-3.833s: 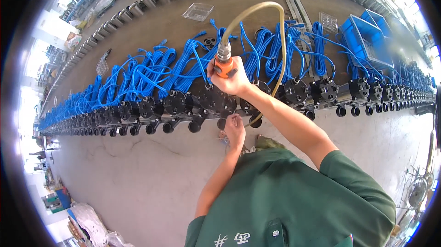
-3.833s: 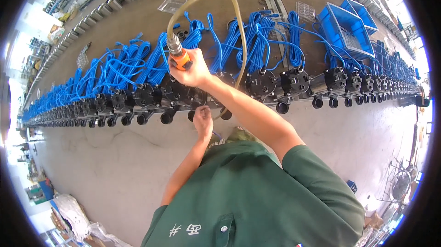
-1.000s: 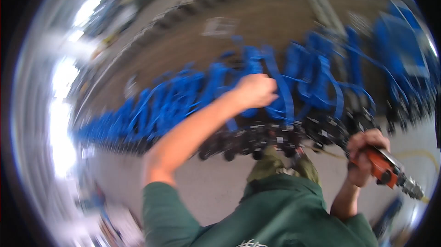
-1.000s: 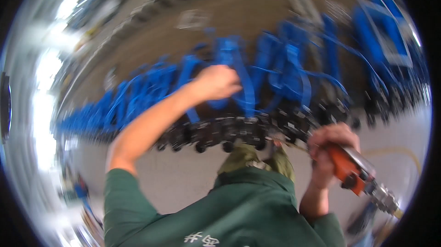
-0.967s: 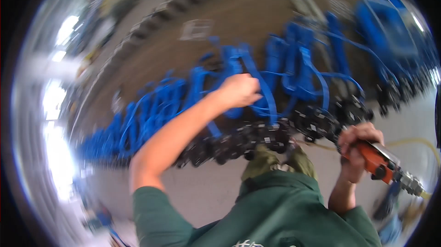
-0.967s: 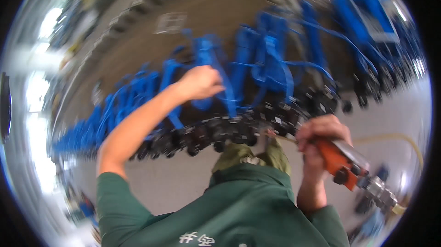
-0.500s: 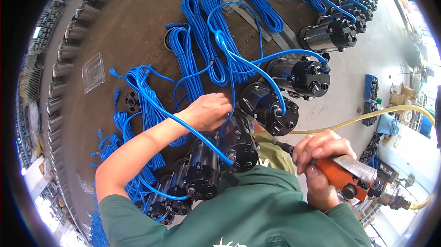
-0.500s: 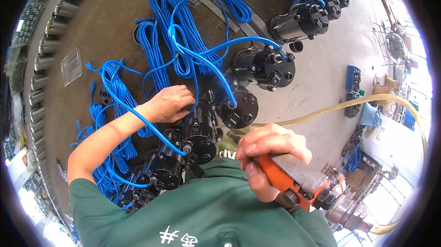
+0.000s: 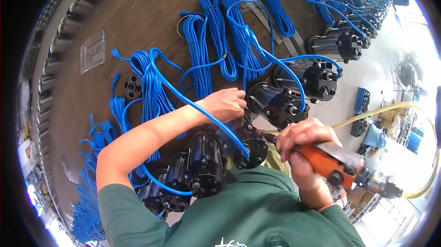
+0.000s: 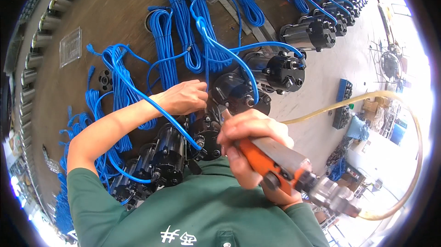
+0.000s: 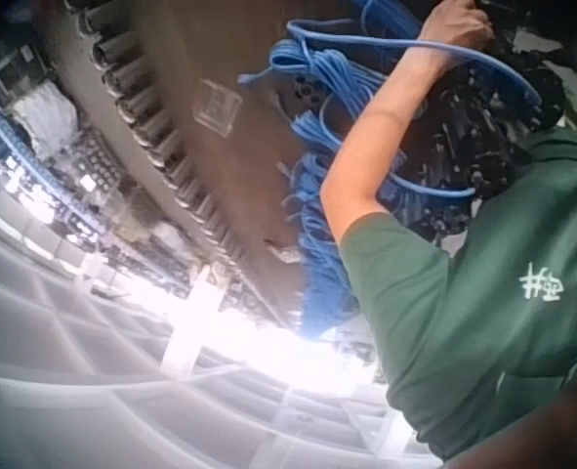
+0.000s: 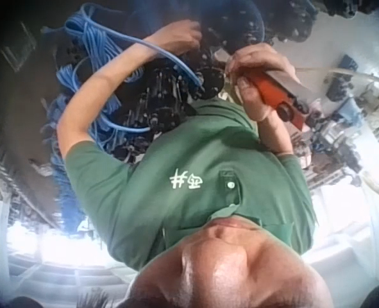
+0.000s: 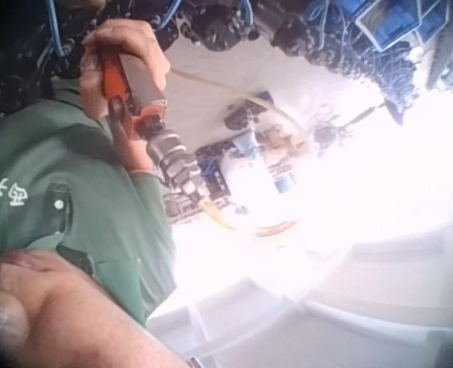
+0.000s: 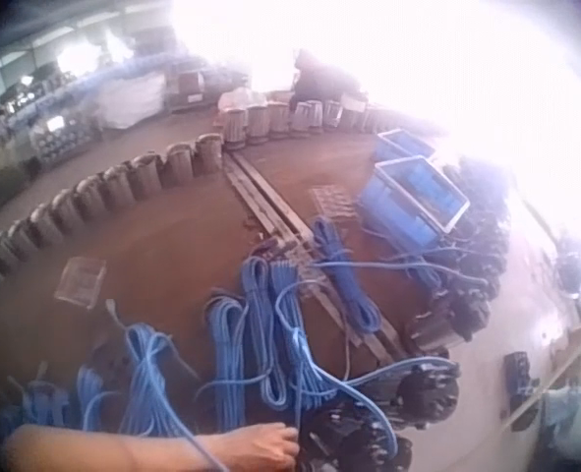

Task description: The person assembles water pumps by inserting blue cables into the pump housings and securing them with screws using a pneumatic screwdriver.

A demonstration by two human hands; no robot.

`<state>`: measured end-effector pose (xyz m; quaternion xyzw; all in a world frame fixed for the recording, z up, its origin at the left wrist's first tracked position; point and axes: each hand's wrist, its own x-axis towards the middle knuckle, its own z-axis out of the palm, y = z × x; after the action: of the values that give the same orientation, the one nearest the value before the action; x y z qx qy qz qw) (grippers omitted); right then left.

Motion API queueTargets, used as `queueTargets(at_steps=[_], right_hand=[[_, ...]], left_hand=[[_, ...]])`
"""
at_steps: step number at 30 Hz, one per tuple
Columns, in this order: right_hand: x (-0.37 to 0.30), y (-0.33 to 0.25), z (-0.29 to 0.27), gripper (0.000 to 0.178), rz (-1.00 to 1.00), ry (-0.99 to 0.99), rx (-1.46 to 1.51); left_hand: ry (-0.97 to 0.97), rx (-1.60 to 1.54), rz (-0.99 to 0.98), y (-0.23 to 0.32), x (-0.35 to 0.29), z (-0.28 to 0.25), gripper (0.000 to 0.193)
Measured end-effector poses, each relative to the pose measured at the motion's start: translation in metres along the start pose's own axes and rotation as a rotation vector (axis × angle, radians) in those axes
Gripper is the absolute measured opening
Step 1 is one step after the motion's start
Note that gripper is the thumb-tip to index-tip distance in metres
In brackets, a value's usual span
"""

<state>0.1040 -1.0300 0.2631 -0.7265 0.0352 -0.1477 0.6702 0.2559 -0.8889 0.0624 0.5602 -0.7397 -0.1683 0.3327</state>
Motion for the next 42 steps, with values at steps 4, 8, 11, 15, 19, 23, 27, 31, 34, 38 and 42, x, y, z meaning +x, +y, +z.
queueTargets(at_steps=[4,8,11,15,19,23,27,31,34,38,42], right_hand=[[-0.004,0.027,0.009,0.019,-0.096,-0.096,-0.055],[-0.002,0.03,0.019,0.017,-0.153,-0.118,-0.128],[-0.005,0.041,0.016,0.019,-0.191,-0.168,-0.14],[-0.006,0.041,0.025,0.019,-0.17,-0.149,-0.144],[-0.011,0.051,0.025,0.02,-0.188,-0.107,-0.079],[-0.016,0.046,0.027,0.023,-0.178,-0.072,-0.122],[-0.024,0.007,0.027,0.024,-0.225,-0.058,-0.158],[-0.034,-0.043,0.042,0.019,-0.112,-0.09,0.118],[-0.036,-0.018,0.054,0.019,-0.216,-0.19,0.243],[-0.033,0.004,0.072,0.017,-0.23,-0.342,-0.038],[-0.032,0.029,0.082,0.014,-0.361,-0.4,-0.007]], left_hand=[[-0.009,0.044,0.001,0.003,-0.002,0.005,0.017],[0.004,0.008,0.032,0.003,-0.003,0.002,0.02],[0.017,-0.075,0.039,-0.001,-0.004,0.012,0.017],[0.042,0.009,-0.031,0.0,-0.012,0.021,0.012],[0.095,0.113,-0.264,0.038,-0.053,0.014,0.009],[0.078,-0.102,-0.421,0.069,-0.092,0.031,0.013],[0.193,0.028,-0.399,0.069,-0.088,0.048,0.015],[0.315,-0.008,-0.367,0.064,-0.094,0.053,0.008],[0.341,-0.037,-0.372,0.064,-0.093,0.053,0.009],[0.344,-0.03,-0.371,0.069,-0.094,0.05,0.012],[0.321,0.018,-0.358,0.064,-0.093,0.051,0.01]])
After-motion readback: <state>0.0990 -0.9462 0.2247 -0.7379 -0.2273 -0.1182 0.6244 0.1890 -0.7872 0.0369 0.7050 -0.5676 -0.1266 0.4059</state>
